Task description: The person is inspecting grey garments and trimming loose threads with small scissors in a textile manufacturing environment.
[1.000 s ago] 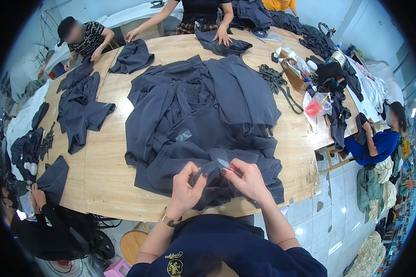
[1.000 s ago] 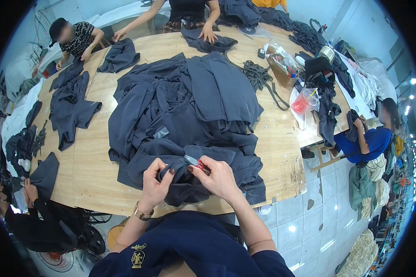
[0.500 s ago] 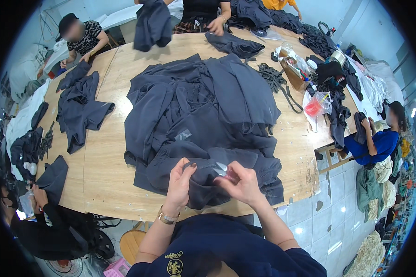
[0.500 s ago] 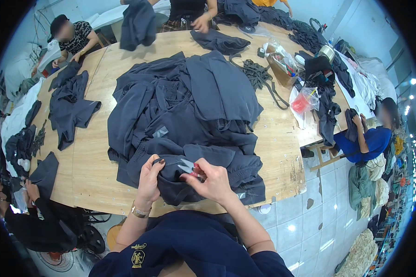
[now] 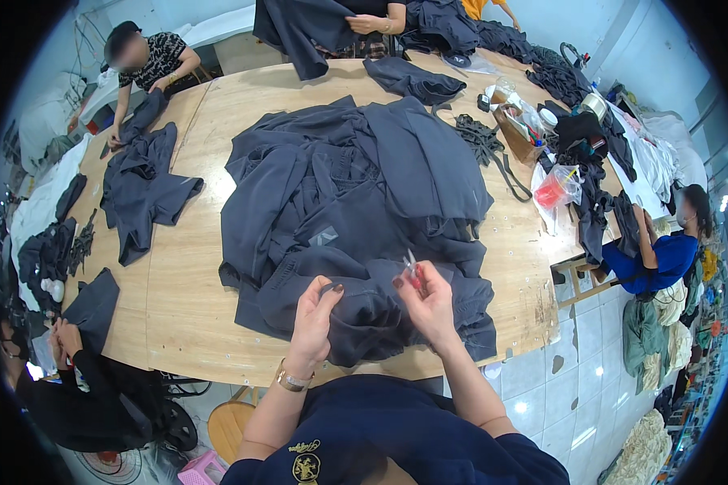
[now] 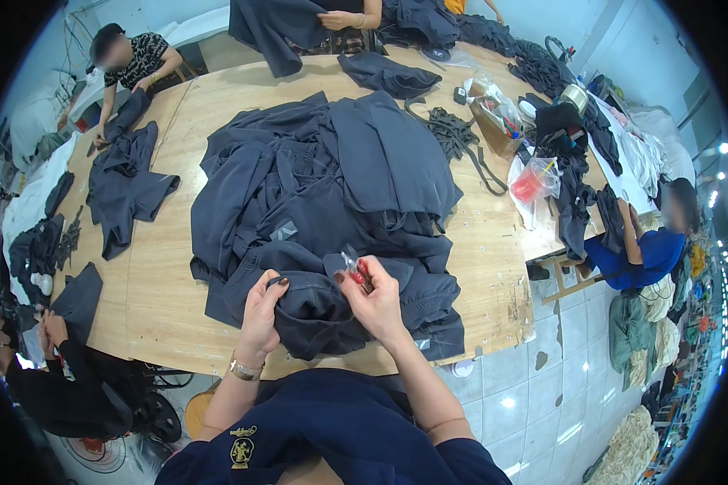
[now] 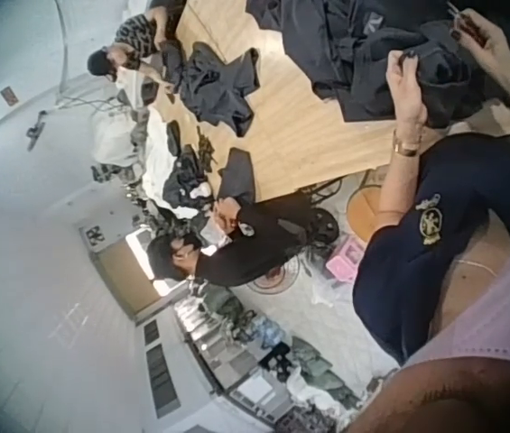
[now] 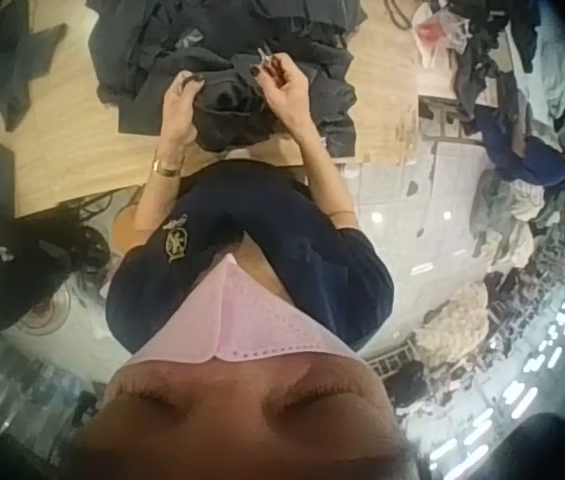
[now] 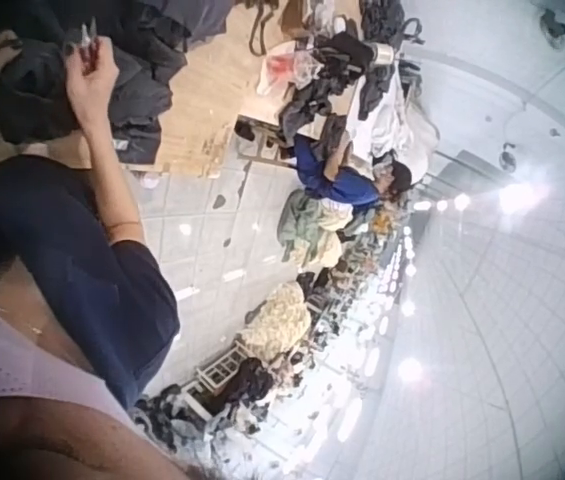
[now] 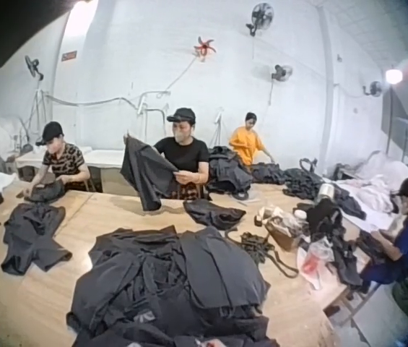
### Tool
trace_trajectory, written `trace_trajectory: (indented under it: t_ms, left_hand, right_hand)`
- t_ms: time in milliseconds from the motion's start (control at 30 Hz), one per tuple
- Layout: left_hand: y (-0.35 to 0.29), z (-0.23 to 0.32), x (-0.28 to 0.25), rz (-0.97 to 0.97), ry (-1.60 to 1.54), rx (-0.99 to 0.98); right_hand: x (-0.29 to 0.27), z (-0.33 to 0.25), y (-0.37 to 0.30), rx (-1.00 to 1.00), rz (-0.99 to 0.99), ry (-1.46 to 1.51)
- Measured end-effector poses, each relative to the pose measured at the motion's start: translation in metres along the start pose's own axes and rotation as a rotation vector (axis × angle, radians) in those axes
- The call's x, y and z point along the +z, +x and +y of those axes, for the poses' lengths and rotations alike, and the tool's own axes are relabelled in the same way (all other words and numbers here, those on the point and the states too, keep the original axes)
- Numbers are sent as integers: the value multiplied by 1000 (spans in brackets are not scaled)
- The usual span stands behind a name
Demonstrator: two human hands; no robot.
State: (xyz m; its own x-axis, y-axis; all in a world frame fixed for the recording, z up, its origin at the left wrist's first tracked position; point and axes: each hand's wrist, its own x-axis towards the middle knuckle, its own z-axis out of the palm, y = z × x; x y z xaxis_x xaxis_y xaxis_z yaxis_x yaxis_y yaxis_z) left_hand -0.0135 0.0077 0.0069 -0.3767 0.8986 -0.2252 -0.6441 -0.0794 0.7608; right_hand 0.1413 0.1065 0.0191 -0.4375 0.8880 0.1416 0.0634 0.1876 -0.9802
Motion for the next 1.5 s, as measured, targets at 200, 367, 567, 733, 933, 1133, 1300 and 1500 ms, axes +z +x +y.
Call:
trace_trajectory:
  t_ms: [200, 367, 567, 733, 933, 1133, 1300, 1500]
  left_hand:
    - [2, 3, -1, 33, -100, -76]
    - [2, 2, -1, 19, -90, -73]
    - [1, 3, -1, 16, -73, -53]
    - [1, 2, -1, 4, -47, -27]
    - [1, 2, 0, 1, -43, -27]
    - [1, 3, 0, -5, -43, -33]
    - [-1, 3, 0, -33, -14, -13]
    - [-2, 5, 2, -49, 33, 7]
  right_hand:
    - [-5, 4, -13, -202, -146, -363]
    - [-7, -2, -11, -327, -198, -574]
    - [-6, -4, -9, -453, -204, -640]
    - [-7, -4, -10, -466, -204, -665]
    - [-7, -6, -10, -467, -204, -671]
    - [-6, -6, -9, -462, -206, -668]
    - [-6, -9, -9, -455, -220, -657]
    - [-7, -12, -8, -456, -226, -660]
